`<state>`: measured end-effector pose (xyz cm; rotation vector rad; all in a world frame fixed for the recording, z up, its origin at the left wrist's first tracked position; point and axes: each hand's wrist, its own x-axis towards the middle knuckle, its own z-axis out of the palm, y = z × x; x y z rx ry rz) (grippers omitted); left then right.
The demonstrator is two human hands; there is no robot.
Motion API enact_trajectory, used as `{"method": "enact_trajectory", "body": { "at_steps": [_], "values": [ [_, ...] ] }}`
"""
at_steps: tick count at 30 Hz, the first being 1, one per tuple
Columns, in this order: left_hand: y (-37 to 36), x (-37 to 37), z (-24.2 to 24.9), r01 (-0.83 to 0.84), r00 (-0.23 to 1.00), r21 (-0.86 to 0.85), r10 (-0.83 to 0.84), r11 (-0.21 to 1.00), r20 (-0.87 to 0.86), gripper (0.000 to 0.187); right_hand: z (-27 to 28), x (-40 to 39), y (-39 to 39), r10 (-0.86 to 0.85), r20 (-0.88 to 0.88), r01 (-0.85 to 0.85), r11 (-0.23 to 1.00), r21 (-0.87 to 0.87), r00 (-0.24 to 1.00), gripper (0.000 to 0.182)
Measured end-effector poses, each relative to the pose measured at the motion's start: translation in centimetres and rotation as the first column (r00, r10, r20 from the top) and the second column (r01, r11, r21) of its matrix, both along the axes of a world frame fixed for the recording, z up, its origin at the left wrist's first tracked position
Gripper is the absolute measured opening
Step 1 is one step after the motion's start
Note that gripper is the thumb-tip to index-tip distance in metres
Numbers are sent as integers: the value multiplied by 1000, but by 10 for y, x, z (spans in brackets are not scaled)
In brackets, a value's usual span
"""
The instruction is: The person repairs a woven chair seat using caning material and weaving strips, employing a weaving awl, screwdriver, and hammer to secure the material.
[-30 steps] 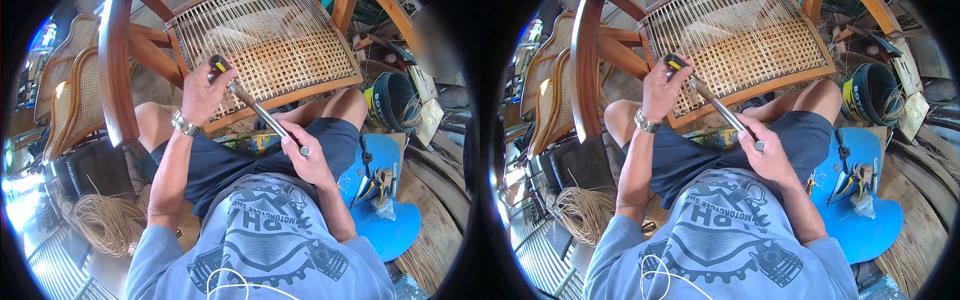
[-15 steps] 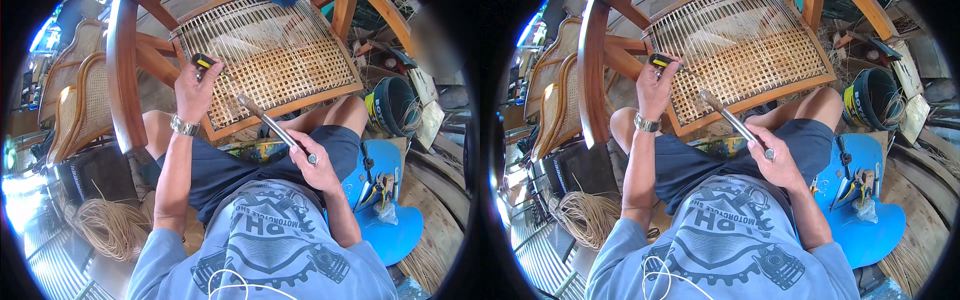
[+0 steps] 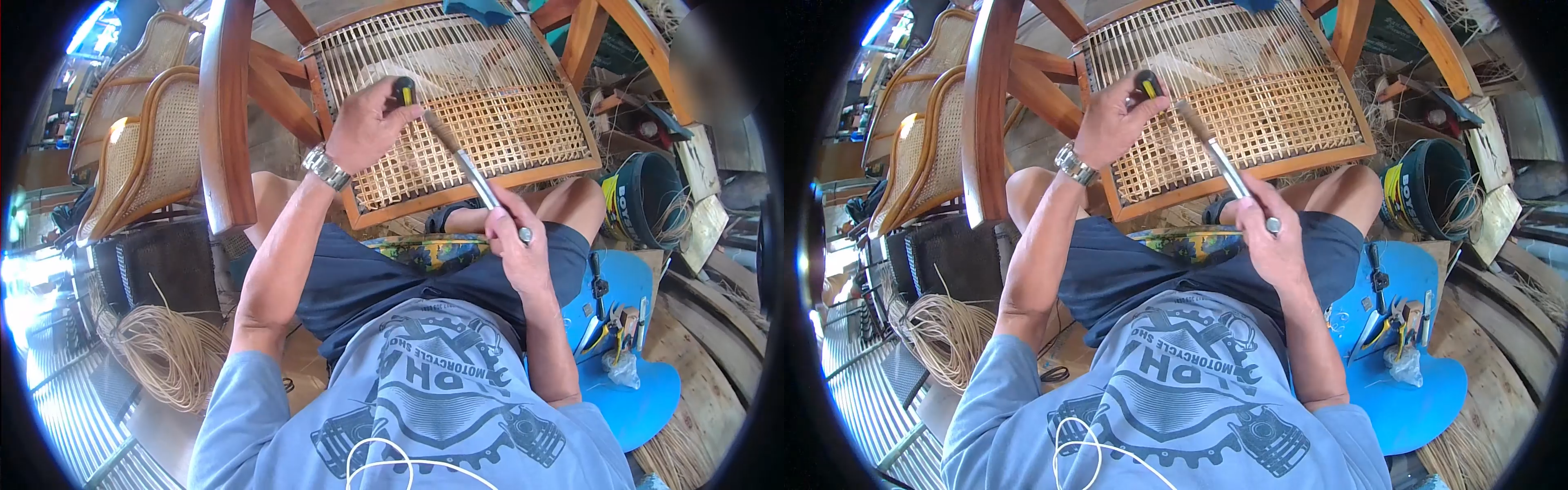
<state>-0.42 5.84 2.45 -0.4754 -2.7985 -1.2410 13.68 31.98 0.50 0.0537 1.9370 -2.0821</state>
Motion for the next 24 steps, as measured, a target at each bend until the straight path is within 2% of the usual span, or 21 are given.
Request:
{"method": "enact_trajectory", "body": {
  "at_steps": [2, 3, 4, 6, 8, 10, 11, 12, 14, 16, 18, 20, 22, 24],
  "values": [
    [-5, 0, 9, -106, 994, 78, 106, 991, 12, 28, -2, 0, 3, -184, 70, 190, 978, -88, 980, 39],
    [-7, -3, 8, -116, 993, 133, 114, 984, 23, 28, -2, -2, 4, -204, 60, 209, 972, -105, 977, 38],
    [-8, -4, 7, -128, 992, 135, 127, 983, 16, 28, -2, -5, 3, -191, 53, 196, 975, -106, 980, 38],
    [-7, -6, 5, -113, 993, 26, 112, 993, 24, 28, -3, -8, 2, -187, 49, 192, 973, -131, 981, 38],
    [-6, -11, -6, -103, 995, 58, 102, 993, 21, 26, -6, -11, -7, -194, 52, 199, 971, -132, 980, 38],
    [-4, -9, -3, -79, 997, -18, 79, 997, 25, 26, -12, -12, -14, -168, -29, 167, 985, -41, 985, 37],
    [-4, -8, -4, -81, 994, 42, 77, 996, 77, 25, -11, -13, -10, -51, -23, 50, 998, -40, 998, 37],
    [-5, -7, -3, -86, 994, 42, 83, 995, 76, 25, -7, -12, -9, -45, -24, 44, 998, -40, 999, 37],
    [-11, -4, 0, -74, 997, 157, 70, 985, 36, 25, 1, -8, -8, -99, 55, 103, 991, -90, 994, 37],
    [-17, -3, 4, -143, 990, 123, 142, 982, 15, 27, -4, -9, -5, -133, 51, 138, 986, -90, 990, 37],
    [-23, -4, 2, -195, 979, 216, 205, 957, -23, 30, -6, -9, -4, -171, 93, 183, 974, -134, 981, 37],
    [-22, -2, 2, -225, 973, 191, 230, 956, -4, 32, -5, -4, -4, -143, 97, 155, 980, -127, 985, 37],
    [-20, -3, -3, -240, 969, 135, 245, 961, -22, 33, -3, 0, -10, 42, 19, -42, 999, -15, 999, 37],
    [-17, -5, -7, -226, 972, 139, 232, 964, -24, 32, 5, 0, -19, 195, 54, -198, 979, 45, 979, 36]
  ]
}}
